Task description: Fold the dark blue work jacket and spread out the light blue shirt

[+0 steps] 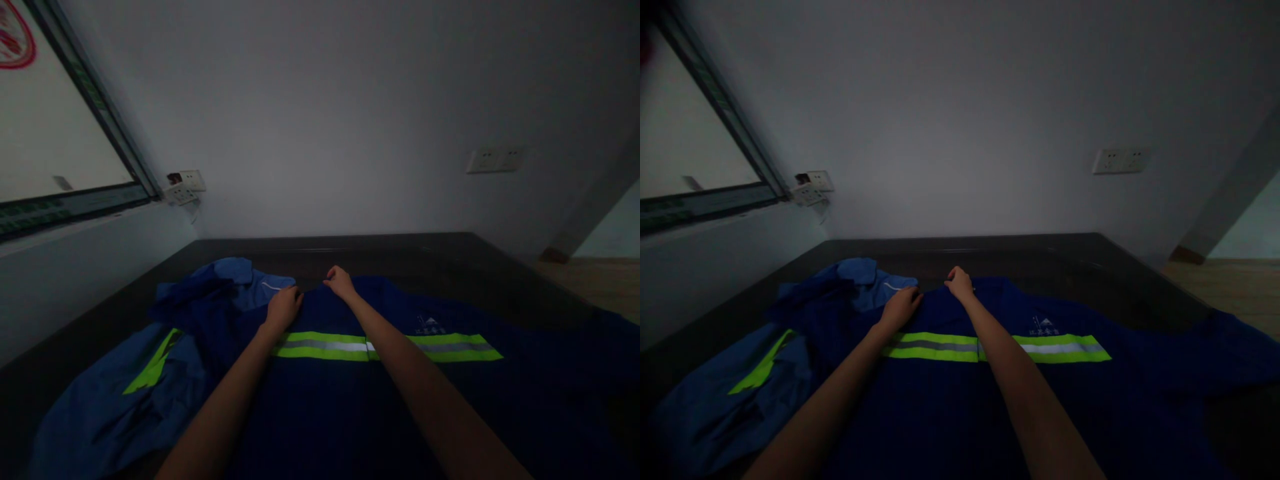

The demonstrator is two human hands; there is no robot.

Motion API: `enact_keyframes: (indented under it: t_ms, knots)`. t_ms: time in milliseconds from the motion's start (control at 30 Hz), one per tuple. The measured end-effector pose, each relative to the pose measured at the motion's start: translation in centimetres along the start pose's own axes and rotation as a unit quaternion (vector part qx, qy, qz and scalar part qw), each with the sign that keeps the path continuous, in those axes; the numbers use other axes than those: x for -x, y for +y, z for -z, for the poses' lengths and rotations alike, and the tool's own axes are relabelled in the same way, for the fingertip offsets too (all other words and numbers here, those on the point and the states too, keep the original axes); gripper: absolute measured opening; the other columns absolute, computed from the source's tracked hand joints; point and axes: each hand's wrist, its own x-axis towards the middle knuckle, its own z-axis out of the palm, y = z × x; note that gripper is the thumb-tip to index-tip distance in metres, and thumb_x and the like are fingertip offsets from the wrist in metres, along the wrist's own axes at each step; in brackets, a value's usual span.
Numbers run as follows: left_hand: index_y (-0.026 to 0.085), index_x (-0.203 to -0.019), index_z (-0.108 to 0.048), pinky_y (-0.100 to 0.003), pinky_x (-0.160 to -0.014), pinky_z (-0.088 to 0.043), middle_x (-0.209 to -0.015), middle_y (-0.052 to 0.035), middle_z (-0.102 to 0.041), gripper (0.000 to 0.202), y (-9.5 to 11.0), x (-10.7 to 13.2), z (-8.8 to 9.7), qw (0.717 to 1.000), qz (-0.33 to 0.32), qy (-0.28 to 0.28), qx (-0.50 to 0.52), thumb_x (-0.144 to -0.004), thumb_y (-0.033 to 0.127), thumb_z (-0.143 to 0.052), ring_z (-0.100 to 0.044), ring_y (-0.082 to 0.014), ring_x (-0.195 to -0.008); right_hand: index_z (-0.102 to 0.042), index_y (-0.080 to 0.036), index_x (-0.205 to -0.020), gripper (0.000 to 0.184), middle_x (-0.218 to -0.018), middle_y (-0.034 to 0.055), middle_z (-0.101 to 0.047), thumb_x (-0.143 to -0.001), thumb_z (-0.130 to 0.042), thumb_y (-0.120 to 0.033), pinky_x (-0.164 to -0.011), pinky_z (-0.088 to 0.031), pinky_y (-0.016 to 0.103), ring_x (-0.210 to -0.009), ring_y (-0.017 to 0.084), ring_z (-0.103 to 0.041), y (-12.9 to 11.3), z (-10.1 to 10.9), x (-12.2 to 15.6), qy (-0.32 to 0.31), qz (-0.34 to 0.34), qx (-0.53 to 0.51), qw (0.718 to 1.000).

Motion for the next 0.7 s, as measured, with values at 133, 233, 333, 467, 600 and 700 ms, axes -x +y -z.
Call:
enact_keyframes:
  t_ms: [133,233,333,467,600,700]
  knots:
    - [0.020,-0.094,-0.064,-0.030,-0.076,-0.048,-0.096,-0.0091,-0.070,0.028,-0.7,-0.2,1.4,0.999,0.040,-0.026,-0.008,-0.094,0.036,-0.040,-0.065,-0.0226,-0.091,-0.059,-0.018,-0.080,0.012,-0.076,-0.0004,-0.064,-0.069,-0.063,-0.016,-0.065,-0.046,0.024,-0.070,0.014,-0.061,1.6,-0.4,-0.6,0.014,-0.009,-0.080,0.997]
    - [0.021,-0.095,-0.065,-0.032,-0.074,-0.048,-0.094,-0.0097,-0.070,0.031,-1.0,-0.3,2.1,0.998,0.057,-0.039,-0.013,-0.094,0.039,-0.039,-0.066,-0.0251,-0.090,-0.061,-0.018,-0.082,0.013,-0.074,-0.0011,-0.064,-0.069,-0.060,-0.016,-0.065,-0.046,0.024,-0.068,0.013,-0.060,2.3,-0.5,-0.7,0.016,-0.011,-0.125,0.992]
    - [0.021,-0.095,-0.065,-0.033,-0.073,-0.048,-0.094,-0.0099,-0.070,0.030,-0.8,-0.2,2.1,0.997,0.056,-0.051,-0.016,-0.093,0.039,-0.041,-0.066,-0.0260,-0.090,-0.062,-0.018,-0.083,0.013,-0.068,-0.0023,-0.061,-0.070,-0.060,-0.018,-0.064,-0.046,0.025,-0.065,0.013,-0.059,2.4,-0.6,-0.7,0.009,-0.009,-0.156,0.988]
    - [0.022,-0.100,-0.064,-0.031,-0.075,-0.048,-0.098,-0.0085,-0.070,0.027,-0.4,0.0,1.8,0.998,0.041,-0.055,-0.015,-0.093,0.037,-0.042,-0.066,-0.0243,-0.092,-0.064,-0.017,-0.083,0.015,-0.063,-0.0036,-0.058,-0.069,-0.065,-0.022,-0.062,-0.044,0.024,-0.062,0.013,-0.057,2.2,-0.5,-0.4,-0.016,0.003,-0.181,0.983]
    - [0.022,-0.101,-0.064,-0.033,-0.076,-0.049,-0.099,-0.0090,-0.069,0.028,-0.5,0.1,1.5,0.998,0.045,-0.048,-0.021,-0.093,0.036,-0.040,-0.065,-0.0254,-0.093,-0.066,-0.016,-0.082,0.022,-0.062,-0.0044,-0.057,-0.061,-0.071,-0.016,-0.062,-0.043,0.023,-0.062,0.012,-0.055,1.8,-0.2,-0.2,-0.040,0.015,-0.188,0.981]
    - [0.023,-0.100,-0.064,-0.034,-0.077,-0.049,-0.099,-0.0086,-0.069,0.027,-0.7,0.0,1.5,0.998,0.044,-0.048,-0.023,-0.093,0.036,-0.041,-0.065,-0.0258,-0.094,-0.067,-0.015,-0.082,0.025,-0.065,-0.0036,-0.057,-0.059,-0.075,-0.016,-0.061,-0.043,0.023,-0.063,0.012,-0.055,1.5,-0.1,-0.1,-0.045,0.015,-0.182,0.982]
